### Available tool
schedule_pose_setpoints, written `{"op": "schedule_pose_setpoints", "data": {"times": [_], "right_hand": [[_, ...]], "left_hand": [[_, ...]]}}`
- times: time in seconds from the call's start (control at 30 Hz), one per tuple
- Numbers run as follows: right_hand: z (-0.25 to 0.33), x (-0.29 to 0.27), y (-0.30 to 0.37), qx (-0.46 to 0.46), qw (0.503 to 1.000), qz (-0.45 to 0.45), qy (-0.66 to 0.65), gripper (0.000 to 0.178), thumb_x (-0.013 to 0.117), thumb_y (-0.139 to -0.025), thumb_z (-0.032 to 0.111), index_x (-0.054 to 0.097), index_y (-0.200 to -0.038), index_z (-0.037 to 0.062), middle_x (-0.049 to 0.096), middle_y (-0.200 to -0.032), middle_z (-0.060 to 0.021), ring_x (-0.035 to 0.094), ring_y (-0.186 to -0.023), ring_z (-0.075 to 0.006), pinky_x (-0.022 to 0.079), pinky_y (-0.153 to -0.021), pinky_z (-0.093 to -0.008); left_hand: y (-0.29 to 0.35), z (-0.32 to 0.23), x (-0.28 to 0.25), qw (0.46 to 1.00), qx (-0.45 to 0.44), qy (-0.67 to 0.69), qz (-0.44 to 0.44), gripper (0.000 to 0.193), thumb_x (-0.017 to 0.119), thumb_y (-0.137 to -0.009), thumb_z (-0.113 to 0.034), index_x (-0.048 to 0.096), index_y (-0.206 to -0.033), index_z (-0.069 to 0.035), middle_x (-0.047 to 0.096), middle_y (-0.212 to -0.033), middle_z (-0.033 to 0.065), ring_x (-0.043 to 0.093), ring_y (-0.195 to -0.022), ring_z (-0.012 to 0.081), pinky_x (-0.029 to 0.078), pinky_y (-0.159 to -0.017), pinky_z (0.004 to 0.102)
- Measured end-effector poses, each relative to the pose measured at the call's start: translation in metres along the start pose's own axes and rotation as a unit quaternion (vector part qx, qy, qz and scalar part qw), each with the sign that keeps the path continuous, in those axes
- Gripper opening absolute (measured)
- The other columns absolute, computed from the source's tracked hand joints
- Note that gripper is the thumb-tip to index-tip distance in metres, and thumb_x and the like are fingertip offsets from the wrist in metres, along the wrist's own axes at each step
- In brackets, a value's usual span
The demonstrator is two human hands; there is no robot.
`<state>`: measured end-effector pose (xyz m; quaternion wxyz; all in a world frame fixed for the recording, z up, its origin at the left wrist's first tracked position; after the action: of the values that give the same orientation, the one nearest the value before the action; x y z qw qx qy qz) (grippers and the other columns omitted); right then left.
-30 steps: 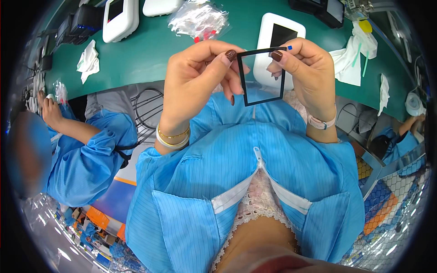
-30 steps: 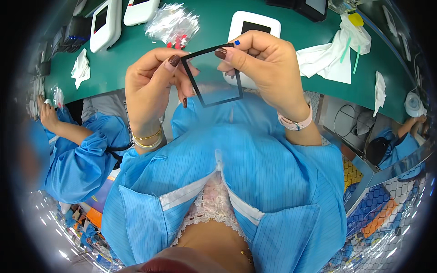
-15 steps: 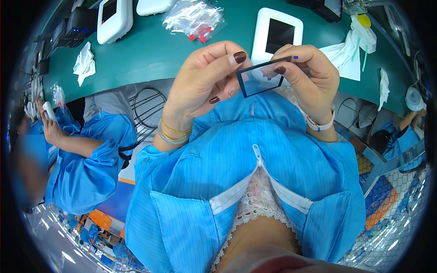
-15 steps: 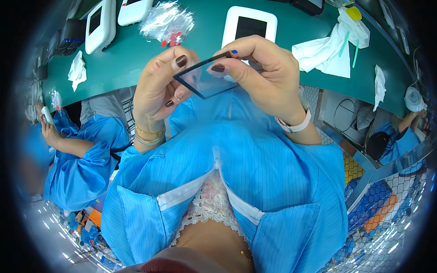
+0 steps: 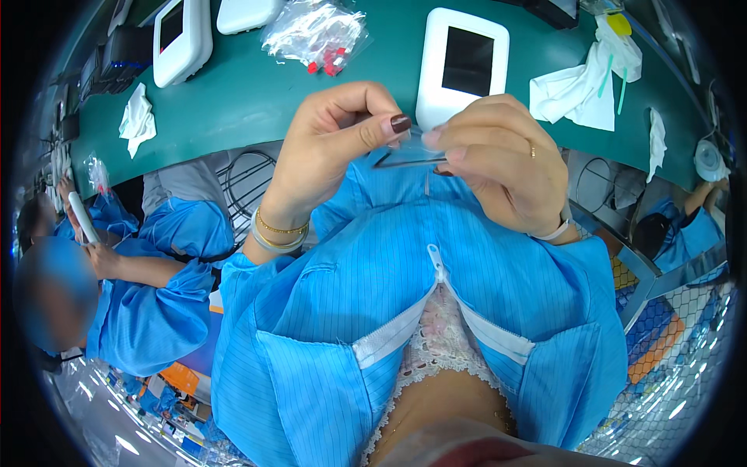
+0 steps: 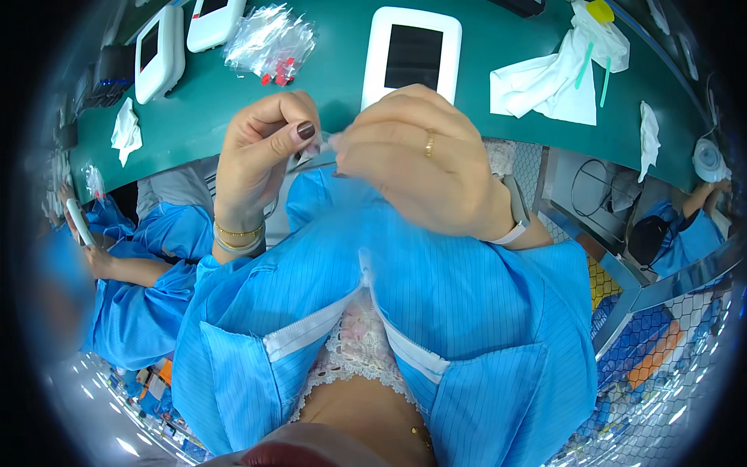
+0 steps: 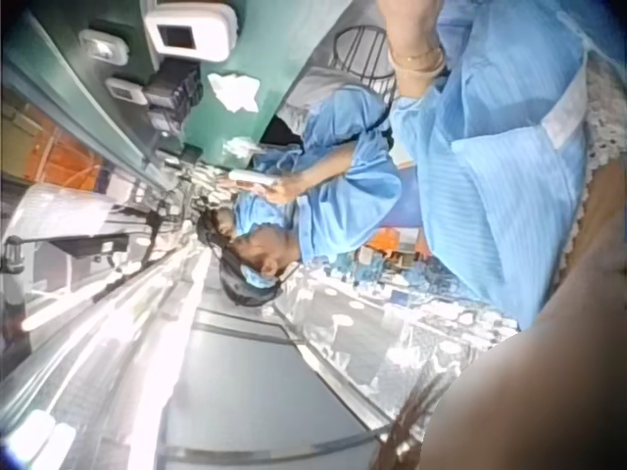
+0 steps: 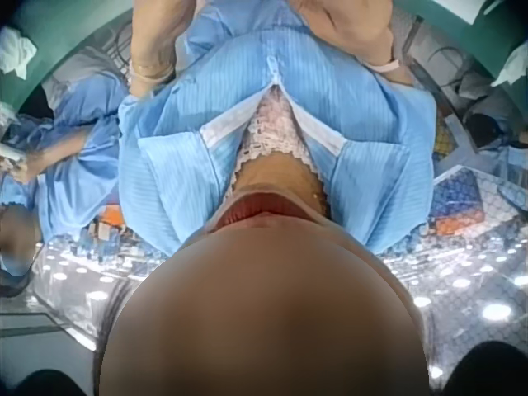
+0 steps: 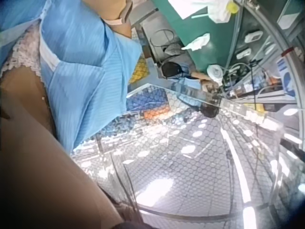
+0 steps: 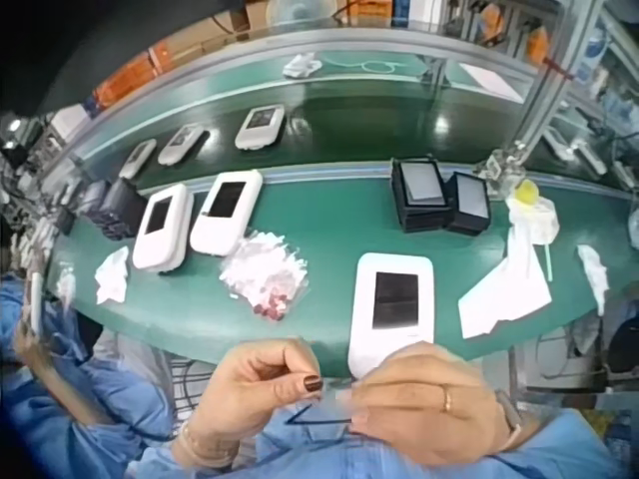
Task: Cleaning and assembling electronic screen components at a factory workstation.
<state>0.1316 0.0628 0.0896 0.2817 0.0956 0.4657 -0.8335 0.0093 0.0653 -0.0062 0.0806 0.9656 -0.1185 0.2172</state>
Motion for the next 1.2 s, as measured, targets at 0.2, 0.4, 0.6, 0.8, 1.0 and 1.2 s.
{"op": "schedule_pose_setpoints", "data": {"times": [0.2, 0.4, 0.6, 0.8, 1.0, 1.2], "right_hand": [[0.023, -0.003, 0.005, -0.064, 0.977, 0.046, 0.198, 0.028, 0.076, -0.063, 0.0, 0.066, -0.088, 0.0028, 0.063, -0.083, -0.0073, 0.06, -0.073, -0.0233, 0.049, -0.061, -0.0347], [0.081, 0.006, 0.019, -0.242, 0.942, -0.069, 0.223, 0.01, 0.066, -0.065, 0.003, 0.066, -0.075, 0.0032, 0.061, -0.075, -0.0054, 0.056, -0.066, -0.018, 0.043, -0.054, -0.0263], [0.1, -0.012, 0.016, -0.3, 0.933, -0.145, 0.14, 0.005, 0.067, -0.066, 0.006, 0.062, -0.067, 0.0058, 0.057, -0.067, -0.001, 0.054, -0.06, -0.0149, 0.04, -0.051, -0.0249], [-0.002, -0.054, 0.011, -0.006, 0.948, -0.063, 0.311, 0.017, 0.073, -0.067, 0.012, 0.064, -0.076, -0.0001, 0.057, -0.065, -0.0045, 0.055, -0.056, -0.0183, 0.046, -0.054, -0.0289], [-0.184, -0.092, 0.074, 0.456, 0.838, -0.197, -0.227, 0.008, 0.068, -0.078, -0.002, 0.065, -0.086, -0.0031, 0.063, -0.082, -0.0079, 0.056, -0.072, -0.0149, 0.044, -0.061, -0.0245], [-0.197, -0.062, 0.08, 0.543, 0.795, -0.148, -0.226, 0.005, 0.069, -0.079, 0.005, 0.066, -0.079, 0.0013, 0.065, -0.072, -0.0029, 0.054, -0.06, -0.0065, 0.04, -0.055, -0.0174]], "left_hand": [[-0.013, 0.0, -0.002, 0.997, 0.002, -0.077, -0.026, 0.012, 0.06, -0.09, -0.01, 0.061, -0.083, 0.0, 0.059, -0.073, 0.0017, 0.057, -0.074, 0.009, 0.045, -0.068, 0.0223], [-0.023, 0.014, -0.031, 0.992, -0.058, 0.061, -0.096, 0.013, 0.054, -0.092, -0.009, 0.059, -0.083, -0.001, 0.06, -0.072, 0.0045, 0.063, -0.069, 0.0156, 0.045, -0.067, 0.0239], [-0.043, -0.024, -0.101, 0.963, 0.126, -0.042, -0.236, 0.009, 0.053, -0.092, -0.007, 0.057, -0.09, 0.001, 0.064, -0.081, 0.0076, 0.062, -0.076, 0.0152, 0.047, -0.067, 0.0229], [-0.019, -0.071, -0.051, 0.541, 0.378, -0.708, -0.251, 0.007, 0.062, -0.083, 0.002, 0.064, -0.089, -0.001, 0.069, -0.099, 0.0092, 0.066, -0.089, 0.0202, 0.048, -0.082, 0.0288], [-0.019, -0.033, -0.065, 0.587, 0.246, -0.755, -0.155, 0.024, 0.071, -0.077, -0.023, 0.065, -0.096, -0.008, 0.067, -0.099, 0.0099, 0.063, -0.092, 0.0238, 0.042, -0.094, 0.0396], [-0.015, -0.019, 0.008, 0.686, 0.276, -0.673, -0.024, 0.051, 0.073, -0.063, -0.044, 0.068, -0.103, -0.013, 0.06, -0.099, 0.0102, 0.059, -0.095, 0.0275, 0.043, -0.093, 0.0446]]}}
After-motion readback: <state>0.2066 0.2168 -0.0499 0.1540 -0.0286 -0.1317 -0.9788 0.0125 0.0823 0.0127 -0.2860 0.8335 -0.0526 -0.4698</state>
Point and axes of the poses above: each hand's wrist, its own y-axis away from the middle knuckle, its own x-axis out of the palm, z = x × y, the point moved 10 cm from there along -y, towards the middle knuckle
